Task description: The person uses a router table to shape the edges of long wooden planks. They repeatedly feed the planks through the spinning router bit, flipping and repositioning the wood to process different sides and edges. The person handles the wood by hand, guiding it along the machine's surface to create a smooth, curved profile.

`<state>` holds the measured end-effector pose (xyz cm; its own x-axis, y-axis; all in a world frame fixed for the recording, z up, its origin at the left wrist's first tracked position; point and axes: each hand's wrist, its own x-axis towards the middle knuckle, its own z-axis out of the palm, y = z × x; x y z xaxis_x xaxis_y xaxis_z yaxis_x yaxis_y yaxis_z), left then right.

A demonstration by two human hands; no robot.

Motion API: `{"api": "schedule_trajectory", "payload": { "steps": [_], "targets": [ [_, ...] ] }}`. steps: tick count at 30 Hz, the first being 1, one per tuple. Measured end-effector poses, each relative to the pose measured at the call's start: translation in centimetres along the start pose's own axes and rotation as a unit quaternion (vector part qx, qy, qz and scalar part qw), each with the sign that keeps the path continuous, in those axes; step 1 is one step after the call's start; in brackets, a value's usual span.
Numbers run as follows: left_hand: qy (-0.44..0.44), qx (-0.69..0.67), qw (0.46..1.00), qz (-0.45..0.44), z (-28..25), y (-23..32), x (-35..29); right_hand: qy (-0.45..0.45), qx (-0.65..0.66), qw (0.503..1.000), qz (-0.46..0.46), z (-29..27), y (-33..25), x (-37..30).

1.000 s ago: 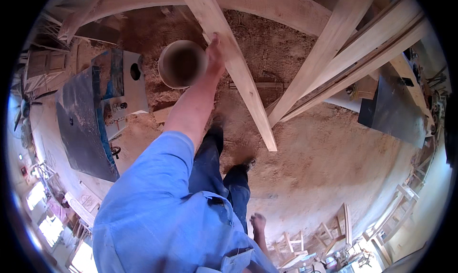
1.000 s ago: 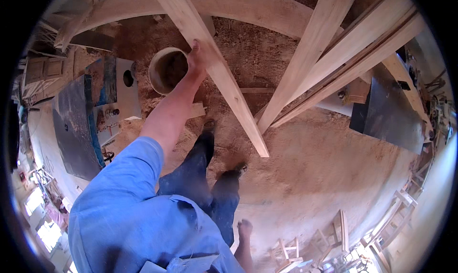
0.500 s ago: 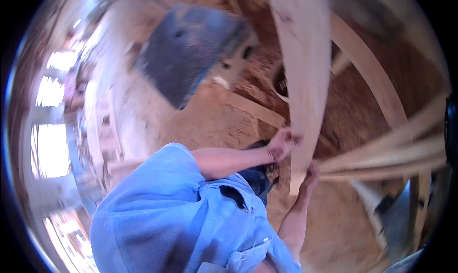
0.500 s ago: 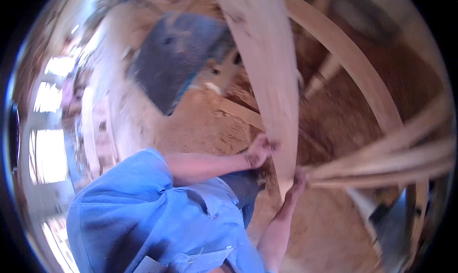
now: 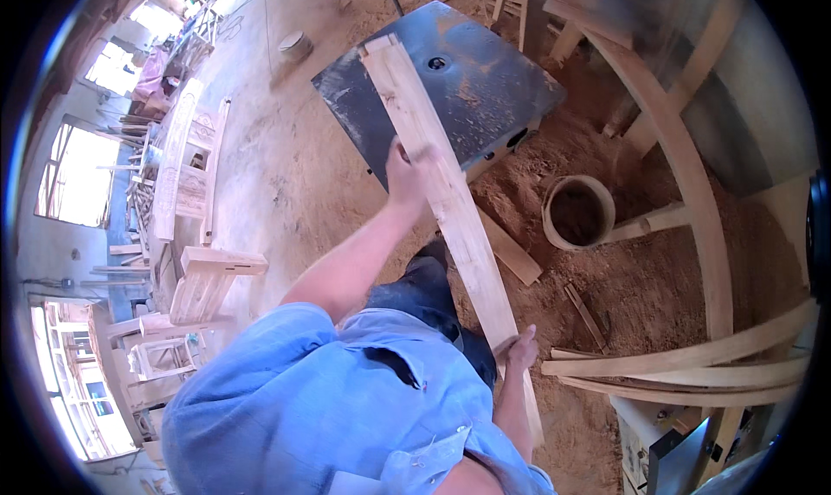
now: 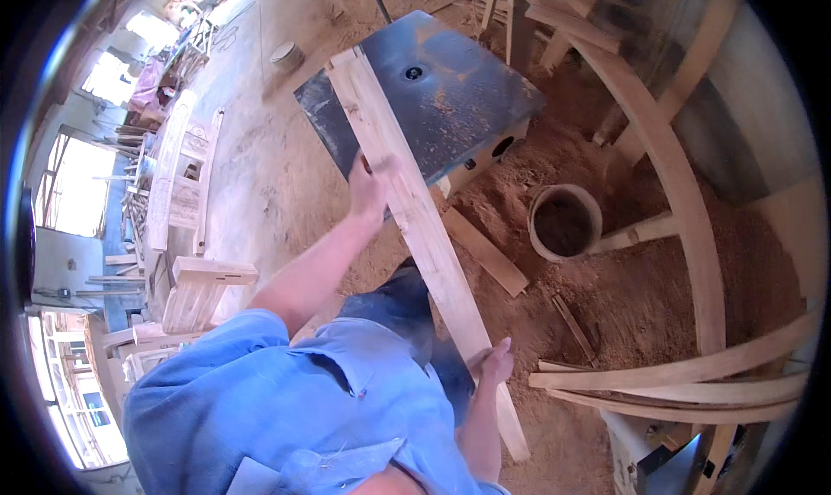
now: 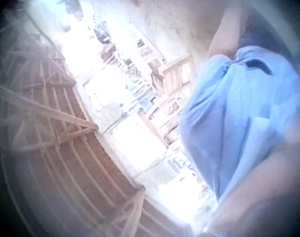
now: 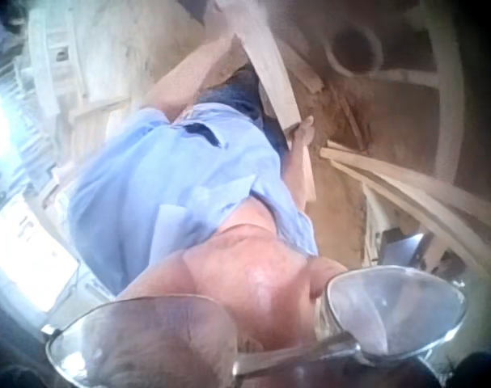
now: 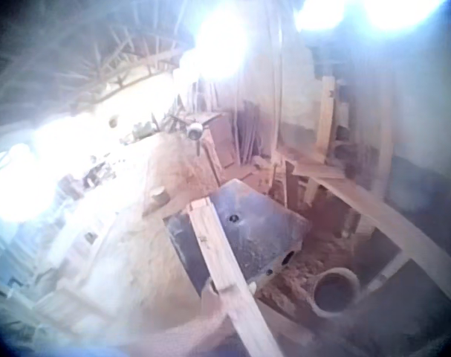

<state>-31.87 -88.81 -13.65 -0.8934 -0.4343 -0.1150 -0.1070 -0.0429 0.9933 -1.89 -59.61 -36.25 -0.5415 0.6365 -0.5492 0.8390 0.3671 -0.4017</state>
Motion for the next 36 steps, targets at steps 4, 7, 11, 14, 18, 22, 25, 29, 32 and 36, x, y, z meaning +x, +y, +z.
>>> {"api": "schedule_trajectory", "payload": {
  "steps": [4,7,11,14,18,22,25,29,32,36],
  "targets": [
    [0.118,0.198,0.967,0.112,-3.5,-2.8,17.5,0.0,-0.046,0.998,-0.031,-1.0,-9.0,-4.1],
    [0.131,0.351,0.91,0.179,-6.6,-6.7,29.1,0.049,-0.1,0.993,-0.033,1.0,-13.7,-5.9],
    [0.051,0.52,0.807,0.275,-6.4,-9.8,41.6,-0.045,-0.113,0.992,-0.042,3.2,-21.6,-7.4],
    [0.002,0.522,0.79,0.322,-5.1,-13.0,49.2,-0.033,-0.125,0.987,-0.092,5.4,-28.1,-7.9],
    [-0.012,0.562,0.749,0.351,-4.4,-11.6,56.6,-0.076,-0.11,0.984,-0.121,7.7,-34.1,-7.3],
    [0.016,0.527,0.75,0.399,-1.5,-12.3,64.5,-0.038,-0.101,0.985,-0.132,10.2,-39.1,-6.0],
    [-0.052,0.56,0.744,0.362,-1.9,-10.7,66.3,-0.059,-0.064,0.986,-0.139,10.0,-41.0,-5.1],
    [-0.047,0.527,0.729,0.434,1.6,-10.6,60.7,-0.034,-0.097,0.987,-0.126,8.0,-36.5,-4.7],
    [-0.045,0.493,0.775,0.393,3.5,-10.9,57.1,-0.012,-0.063,0.99,-0.126,6.1,-34.7,-5.4],
    [-0.071,0.518,0.79,0.321,4.3,-10.2,52.7,-0.015,-0.057,0.995,-0.085,5.3,-30.7,-6.5]
  ]
}}
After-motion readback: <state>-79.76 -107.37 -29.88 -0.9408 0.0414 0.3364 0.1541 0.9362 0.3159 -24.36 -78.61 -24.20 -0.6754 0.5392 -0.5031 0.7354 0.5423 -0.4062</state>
